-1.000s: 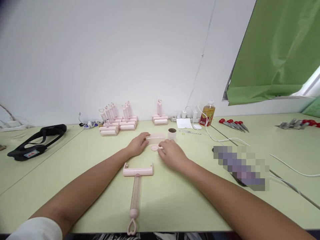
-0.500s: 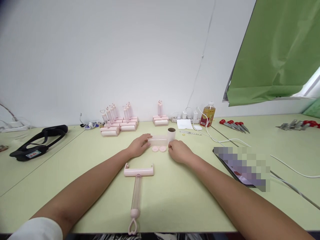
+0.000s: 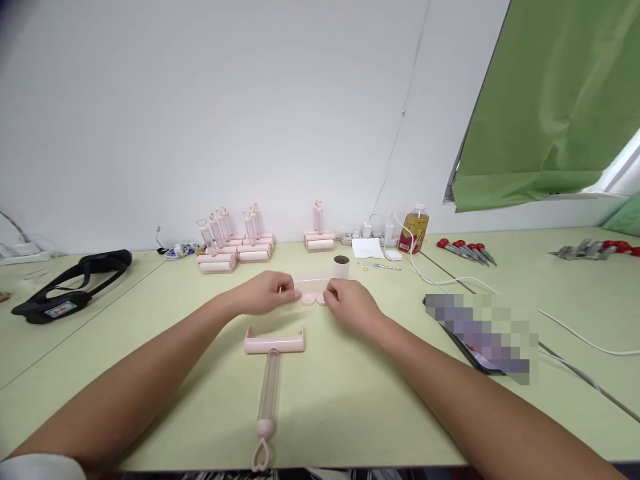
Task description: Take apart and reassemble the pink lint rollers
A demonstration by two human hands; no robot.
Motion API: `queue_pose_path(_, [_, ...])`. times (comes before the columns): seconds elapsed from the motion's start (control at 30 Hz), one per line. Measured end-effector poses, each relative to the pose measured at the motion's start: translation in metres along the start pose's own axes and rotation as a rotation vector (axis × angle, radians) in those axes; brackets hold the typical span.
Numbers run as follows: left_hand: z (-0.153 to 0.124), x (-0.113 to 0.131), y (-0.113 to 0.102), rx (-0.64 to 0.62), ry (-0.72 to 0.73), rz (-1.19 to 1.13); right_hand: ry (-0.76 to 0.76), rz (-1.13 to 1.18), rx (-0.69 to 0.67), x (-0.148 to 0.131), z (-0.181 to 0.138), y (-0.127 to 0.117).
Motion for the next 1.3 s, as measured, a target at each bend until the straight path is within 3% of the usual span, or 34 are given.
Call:
queue_pose_path(0.07, [-0.024,0.009,0.009,-0.193,-0.081,0.083,-0.047,0.129,-0.006,-0.012,-0.007,-0.001])
queue_pose_path(0.2, [-0.058,0.004,0.022,-0.275,-0.164,0.103,-0.16,0.269,-0.147,-0.038,-0.026,0.005])
queue_pose_path(0.27, [-0.06,-0.007,0.025,-0.205,-0.217,-0.028,-0.229,0.292,-0.265,-0.048,-0.035,0.01])
queue_pose_path(0.37, [-0.055,-0.021,0.028,-0.004,-0.264,-0.315,-0.296,0.295,-0.401,-0.056,-0.045,0.017])
queue_pose_path(0.43, [-0.052,-0.024,0.032,0.061,-0.23,-0.5,-0.299,0.266,-0.419,-0.055,-0.047,0.02])
queue_pose_path(0.63, [-0.055,-0.011,0.03,0.068,-0.06,-0.876,-0.35,0.3,-0.362,-0.052,-0.044,0.019])
queue_pose_path(0.7, [-0.057,-0.008,0.029,-0.01,-0.046,-0.925,-0.397,0.329,-0.346,-0.055,-0.044,0.017])
queue_pose_path(0.87, [-0.062,-0.008,0.052,-0.442,-0.107,-1.243,-0.481,0.354,-0.391,-0.061,-0.046,0.016])
queue_pose_path(1.03, [-0.064,-0.01,0.06,-0.542,-0.089,-1.329,-0.458,0.286,-0.421,-0.057,-0.047,0.021])
queue_pose_path(1.13, [-0.06,-0.009,0.057,-0.47,-0.079,-1.21,-0.431,0.224,-0.403,-0.054,-0.045,0.024])
queue_pose_path(1.3, [-0.044,-0.025,0.034,0.067,-0.116,-0.968,-0.233,0.076,-0.247,-0.041,-0.032,0.022])
Point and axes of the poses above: each hand's wrist, its own z-axis towards the middle knuckle, its own y-axis out of the palm, x = y × z, the point moved 5 cm from there along z, towards the middle knuckle, and after that the axes turned 11 degrees about -z, right-handed, at the moved point
